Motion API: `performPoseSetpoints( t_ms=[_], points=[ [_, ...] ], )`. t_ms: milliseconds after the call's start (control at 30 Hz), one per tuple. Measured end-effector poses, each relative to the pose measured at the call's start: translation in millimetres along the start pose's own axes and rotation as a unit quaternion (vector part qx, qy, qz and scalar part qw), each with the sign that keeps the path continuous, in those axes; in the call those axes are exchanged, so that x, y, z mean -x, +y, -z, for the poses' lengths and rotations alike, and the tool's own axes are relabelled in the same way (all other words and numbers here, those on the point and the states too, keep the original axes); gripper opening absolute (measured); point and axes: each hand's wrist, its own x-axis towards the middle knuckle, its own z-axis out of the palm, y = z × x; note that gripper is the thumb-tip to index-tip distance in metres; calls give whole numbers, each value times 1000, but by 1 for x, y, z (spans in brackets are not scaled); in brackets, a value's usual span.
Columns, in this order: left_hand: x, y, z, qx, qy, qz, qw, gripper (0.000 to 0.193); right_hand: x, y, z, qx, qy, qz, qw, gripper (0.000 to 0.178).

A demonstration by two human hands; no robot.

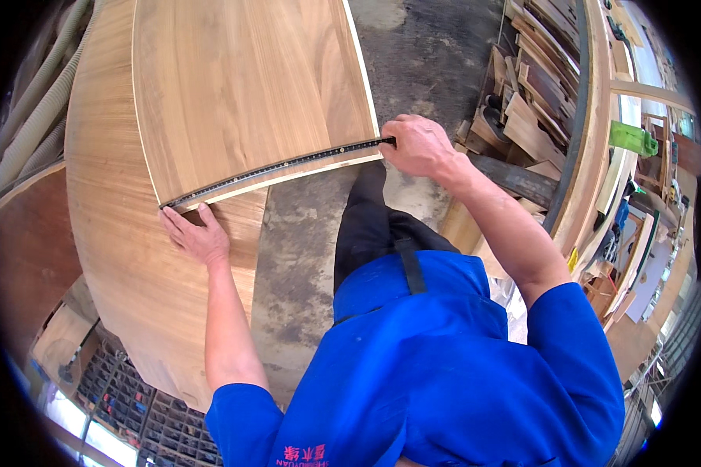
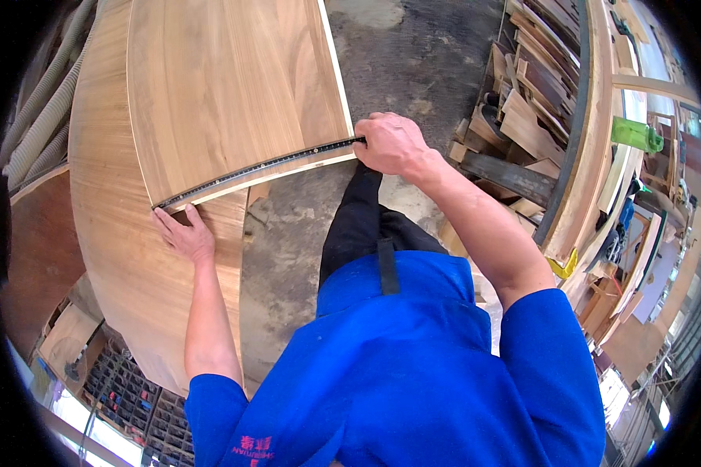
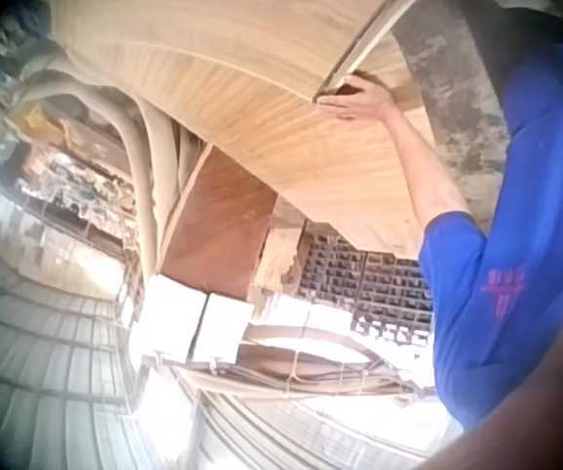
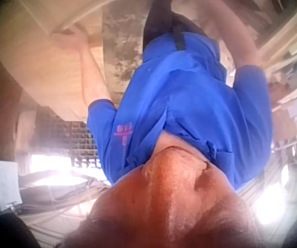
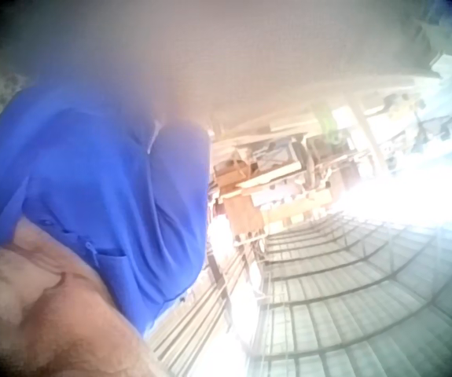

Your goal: The person measures a large wooden board with a folding ruler and marks a rectangular section. They then move the board to a table saw and cut along the marked line to separate a smaller piece. The person handles the cut piece and the remaining board, placing them on the workbench.

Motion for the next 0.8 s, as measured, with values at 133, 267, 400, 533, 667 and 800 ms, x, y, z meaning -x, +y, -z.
performPoseSetpoints(
  t_ms=[133,267,400,533,667,800],
  points=[
    [-1,3,2,0,-9,10,1000,85,-1,1,0,9,-10,4,1000,26],
    [-1,4,3,1,-13,22,1000,86,-3,1,-1,14,-13,7,1000,26],
    [-1,6,3,6,-11,24,1000,86,-3,2,-2,13,-14,6,1000,26],
    [-1,5,2,7,-9,25,1000,86,-3,1,1,15,-22,4,1000,27],
    [-1,6,3,14,-14,30,999,87,-1,0,2,8,-21,-1,1000,27],
    [-2,6,3,15,-16,32,999,87,0,1,-1,1,0,11,1000,25]
  ],
)
